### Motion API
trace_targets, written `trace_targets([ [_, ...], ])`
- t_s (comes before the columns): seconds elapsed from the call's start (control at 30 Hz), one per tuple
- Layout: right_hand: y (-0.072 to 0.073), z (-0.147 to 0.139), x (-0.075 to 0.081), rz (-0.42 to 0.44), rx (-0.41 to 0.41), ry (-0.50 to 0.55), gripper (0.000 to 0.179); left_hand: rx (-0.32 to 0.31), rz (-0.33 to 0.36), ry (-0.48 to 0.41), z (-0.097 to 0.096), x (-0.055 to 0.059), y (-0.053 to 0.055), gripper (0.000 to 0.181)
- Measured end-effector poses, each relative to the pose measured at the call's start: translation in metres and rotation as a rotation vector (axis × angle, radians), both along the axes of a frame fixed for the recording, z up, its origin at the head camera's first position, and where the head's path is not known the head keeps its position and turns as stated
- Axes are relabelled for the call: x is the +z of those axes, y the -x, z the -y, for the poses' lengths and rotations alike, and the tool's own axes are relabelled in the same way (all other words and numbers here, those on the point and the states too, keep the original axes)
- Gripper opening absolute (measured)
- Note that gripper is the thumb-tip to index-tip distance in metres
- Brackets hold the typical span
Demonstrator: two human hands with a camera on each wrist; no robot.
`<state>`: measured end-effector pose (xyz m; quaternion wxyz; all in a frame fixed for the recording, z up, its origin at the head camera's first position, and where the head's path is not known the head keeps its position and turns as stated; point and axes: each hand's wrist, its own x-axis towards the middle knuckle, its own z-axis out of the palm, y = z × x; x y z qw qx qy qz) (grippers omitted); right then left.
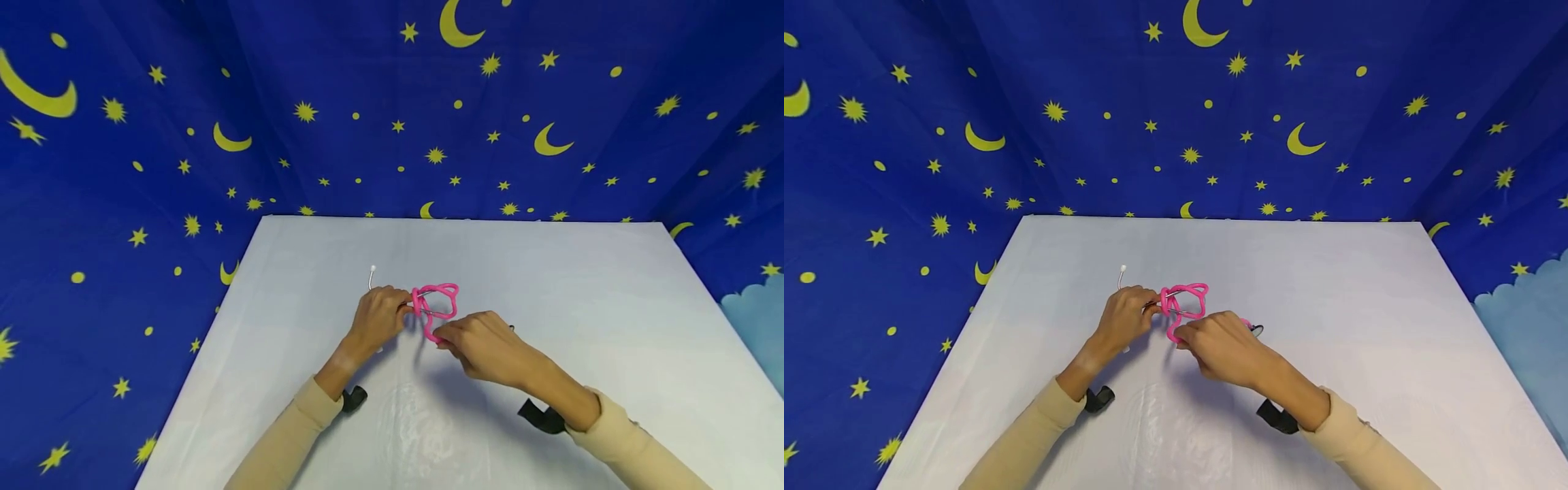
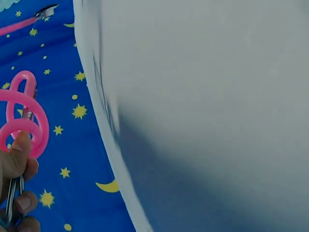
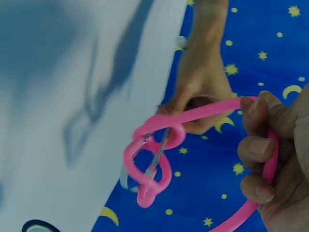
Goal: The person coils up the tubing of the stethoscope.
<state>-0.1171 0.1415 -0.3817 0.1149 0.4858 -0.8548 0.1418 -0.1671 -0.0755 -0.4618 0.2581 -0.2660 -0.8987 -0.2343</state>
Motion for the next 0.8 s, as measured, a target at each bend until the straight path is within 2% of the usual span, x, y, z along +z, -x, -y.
trace_targets([
  [0.17,0.001,0.006,0.009,-0.005,0.032,0.077,0.012,0.008,-0.007,-0.041,-0.002,0.009,-0.002,0.007],
  [0.27,0.002,0.004,0.016,-0.005,0.012,0.135,0.010,-0.029,0.002,-0.042,-0.002,0.015,-0.003,0.007],
  [0.5,0.019,-0.005,0.030,0.000,-0.079,0.220,0.018,-0.233,-0.017,0.058,-0.006,0.023,-0.011,0.012],
  [0.63,0.030,-0.013,0.030,0.080,-0.136,0.260,0.017,-0.318,-0.020,0.078,-0.008,0.027,-0.015,0.011],
  [0.8,0.041,-0.018,0.025,0.167,-0.170,0.342,0.023,-0.438,-0.004,0.084,-0.010,0.032,-0.019,0.005],
])
